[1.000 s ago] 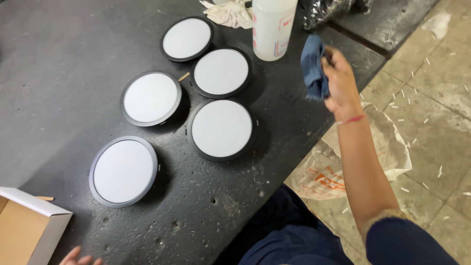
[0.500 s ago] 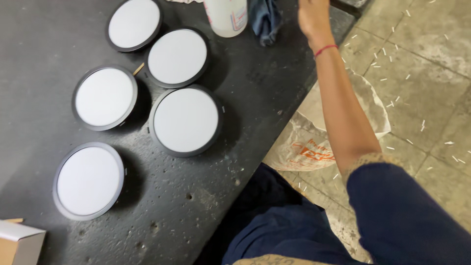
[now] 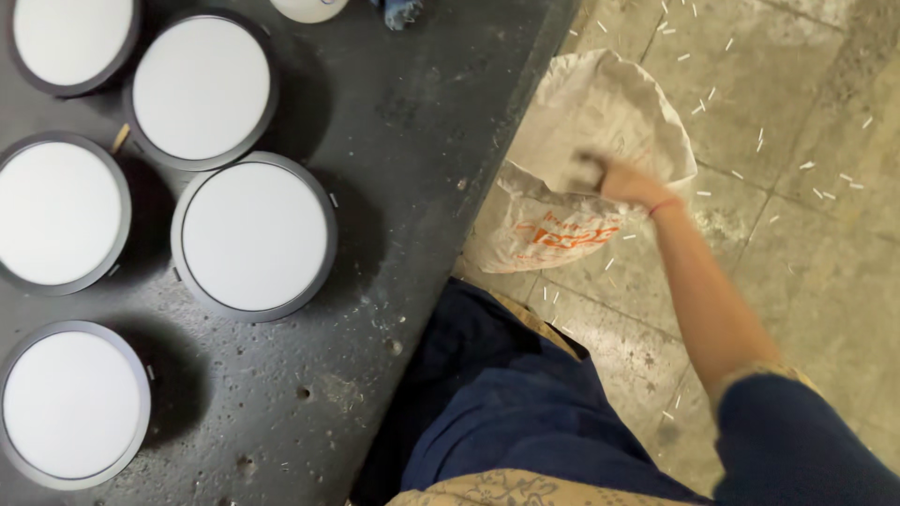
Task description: The person wipes the white diffuser faces of round LED panel lights with a blue cloth, then wraps each light in clear plastic film and places the wrapped lights into white cardboard boxes on the workbench.
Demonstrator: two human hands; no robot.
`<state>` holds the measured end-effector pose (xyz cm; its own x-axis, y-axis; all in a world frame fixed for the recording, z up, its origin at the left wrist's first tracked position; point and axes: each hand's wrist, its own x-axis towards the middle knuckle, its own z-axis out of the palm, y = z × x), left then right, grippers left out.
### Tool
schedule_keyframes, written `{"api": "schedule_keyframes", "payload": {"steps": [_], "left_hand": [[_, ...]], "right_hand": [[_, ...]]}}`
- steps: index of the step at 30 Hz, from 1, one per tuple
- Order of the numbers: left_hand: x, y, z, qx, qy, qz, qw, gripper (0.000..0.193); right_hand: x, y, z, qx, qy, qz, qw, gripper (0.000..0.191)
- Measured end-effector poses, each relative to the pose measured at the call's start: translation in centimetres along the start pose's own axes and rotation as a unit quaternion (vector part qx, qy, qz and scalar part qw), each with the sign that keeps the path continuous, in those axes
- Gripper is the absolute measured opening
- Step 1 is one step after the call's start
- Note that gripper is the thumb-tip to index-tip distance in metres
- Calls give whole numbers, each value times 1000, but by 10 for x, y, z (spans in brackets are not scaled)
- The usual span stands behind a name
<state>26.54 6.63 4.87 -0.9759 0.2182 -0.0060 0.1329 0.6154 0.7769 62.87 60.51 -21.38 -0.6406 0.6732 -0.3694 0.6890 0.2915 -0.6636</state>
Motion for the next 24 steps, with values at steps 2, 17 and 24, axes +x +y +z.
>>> {"api": "schedule_keyframes", "payload": {"steps": [2,17,24], "left_hand": [[-14,51,0,-28,-77,57,995,34],[-93,20,407,255,-450,242,821,55],[-142,4,426,36,-467,232,852,67]], "right_hand": [[-29,-1,70,-197,-90,-70,974,87],[-160,-47,146,-152,-273,1,950,50],[-172,-52,84,17,-417,39,908,53]]}}
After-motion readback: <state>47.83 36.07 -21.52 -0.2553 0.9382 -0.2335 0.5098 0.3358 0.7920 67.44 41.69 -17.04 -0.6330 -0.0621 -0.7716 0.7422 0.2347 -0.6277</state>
